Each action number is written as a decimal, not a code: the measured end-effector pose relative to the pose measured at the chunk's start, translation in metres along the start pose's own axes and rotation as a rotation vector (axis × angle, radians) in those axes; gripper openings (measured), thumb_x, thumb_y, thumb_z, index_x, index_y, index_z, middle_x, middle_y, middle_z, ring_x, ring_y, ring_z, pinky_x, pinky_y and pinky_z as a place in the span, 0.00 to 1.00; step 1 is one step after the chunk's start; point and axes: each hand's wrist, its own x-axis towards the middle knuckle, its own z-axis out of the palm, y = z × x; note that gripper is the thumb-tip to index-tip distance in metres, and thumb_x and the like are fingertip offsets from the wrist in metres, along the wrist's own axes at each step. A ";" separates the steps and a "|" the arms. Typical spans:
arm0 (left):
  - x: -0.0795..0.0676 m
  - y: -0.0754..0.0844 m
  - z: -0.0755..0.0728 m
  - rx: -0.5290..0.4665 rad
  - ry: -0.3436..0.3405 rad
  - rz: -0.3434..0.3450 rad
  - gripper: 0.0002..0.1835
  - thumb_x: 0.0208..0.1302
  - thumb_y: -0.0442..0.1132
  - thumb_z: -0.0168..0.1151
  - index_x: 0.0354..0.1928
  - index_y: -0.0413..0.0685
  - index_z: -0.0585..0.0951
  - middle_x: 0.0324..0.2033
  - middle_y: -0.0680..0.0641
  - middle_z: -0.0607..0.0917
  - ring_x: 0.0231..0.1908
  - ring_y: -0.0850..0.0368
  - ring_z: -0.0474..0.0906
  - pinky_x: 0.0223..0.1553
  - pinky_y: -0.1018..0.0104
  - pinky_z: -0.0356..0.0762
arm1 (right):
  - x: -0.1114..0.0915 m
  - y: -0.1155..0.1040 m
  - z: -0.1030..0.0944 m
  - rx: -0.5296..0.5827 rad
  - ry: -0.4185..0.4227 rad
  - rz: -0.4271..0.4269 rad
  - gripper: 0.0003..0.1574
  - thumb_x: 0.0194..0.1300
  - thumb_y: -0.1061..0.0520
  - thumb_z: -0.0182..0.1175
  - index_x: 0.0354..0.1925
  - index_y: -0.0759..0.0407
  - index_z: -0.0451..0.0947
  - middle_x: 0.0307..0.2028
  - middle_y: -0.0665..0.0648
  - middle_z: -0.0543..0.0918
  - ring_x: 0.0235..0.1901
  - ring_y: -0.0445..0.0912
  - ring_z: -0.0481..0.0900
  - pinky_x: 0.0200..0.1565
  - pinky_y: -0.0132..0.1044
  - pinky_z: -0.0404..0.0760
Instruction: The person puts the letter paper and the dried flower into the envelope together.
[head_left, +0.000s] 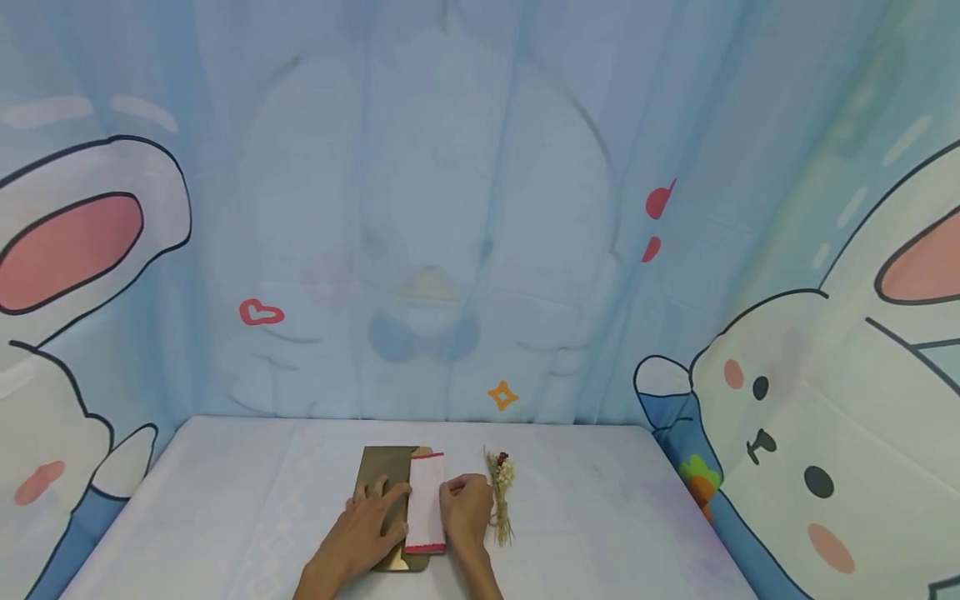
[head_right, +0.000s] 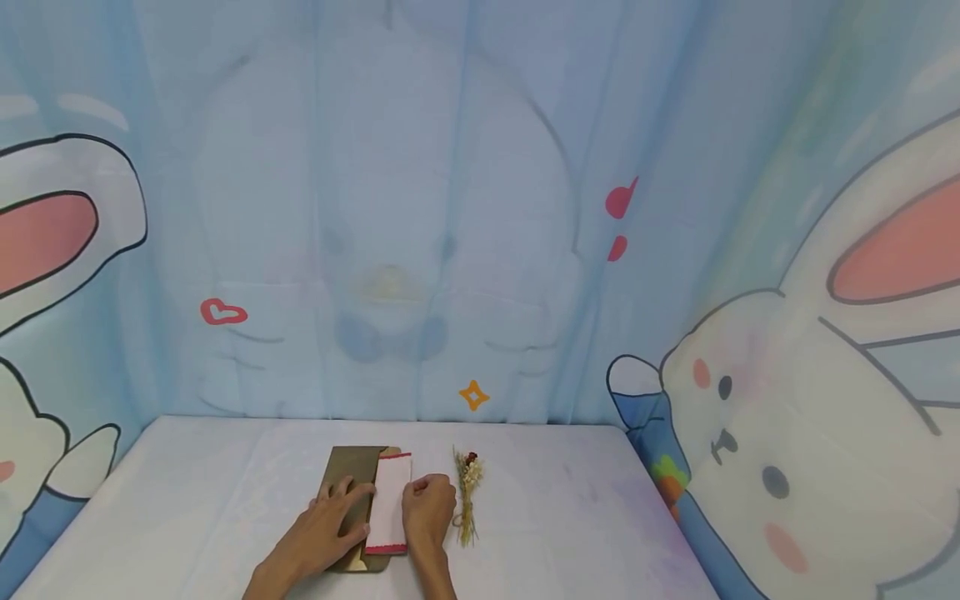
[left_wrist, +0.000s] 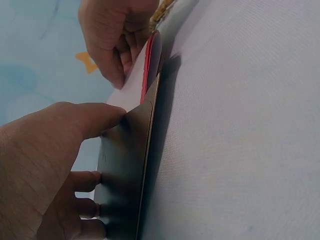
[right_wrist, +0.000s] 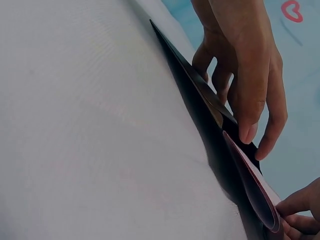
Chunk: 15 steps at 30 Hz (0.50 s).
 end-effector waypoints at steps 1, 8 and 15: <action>0.000 0.000 0.000 0.003 -0.001 0.001 0.30 0.75 0.48 0.69 0.76 0.56 0.76 0.77 0.27 0.72 0.75 0.14 0.63 0.69 0.18 0.67 | 0.000 0.000 0.000 -0.003 0.003 -0.001 0.14 0.55 0.70 0.75 0.18 0.60 0.85 0.15 0.53 0.82 0.17 0.41 0.74 0.22 0.36 0.74; 0.000 0.000 0.000 0.013 0.009 0.016 0.30 0.76 0.48 0.69 0.75 0.56 0.76 0.76 0.26 0.72 0.74 0.13 0.64 0.68 0.17 0.68 | -0.002 -0.004 0.003 -0.001 -0.004 0.002 0.14 0.57 0.70 0.75 0.19 0.60 0.85 0.16 0.53 0.83 0.18 0.41 0.75 0.23 0.37 0.76; 0.000 -0.001 0.001 0.021 0.001 0.012 0.30 0.75 0.49 0.69 0.75 0.55 0.76 0.76 0.26 0.71 0.75 0.15 0.64 0.67 0.18 0.69 | -0.005 -0.005 0.005 -0.003 -0.032 0.014 0.13 0.59 0.69 0.75 0.21 0.61 0.86 0.17 0.54 0.84 0.18 0.41 0.76 0.24 0.36 0.78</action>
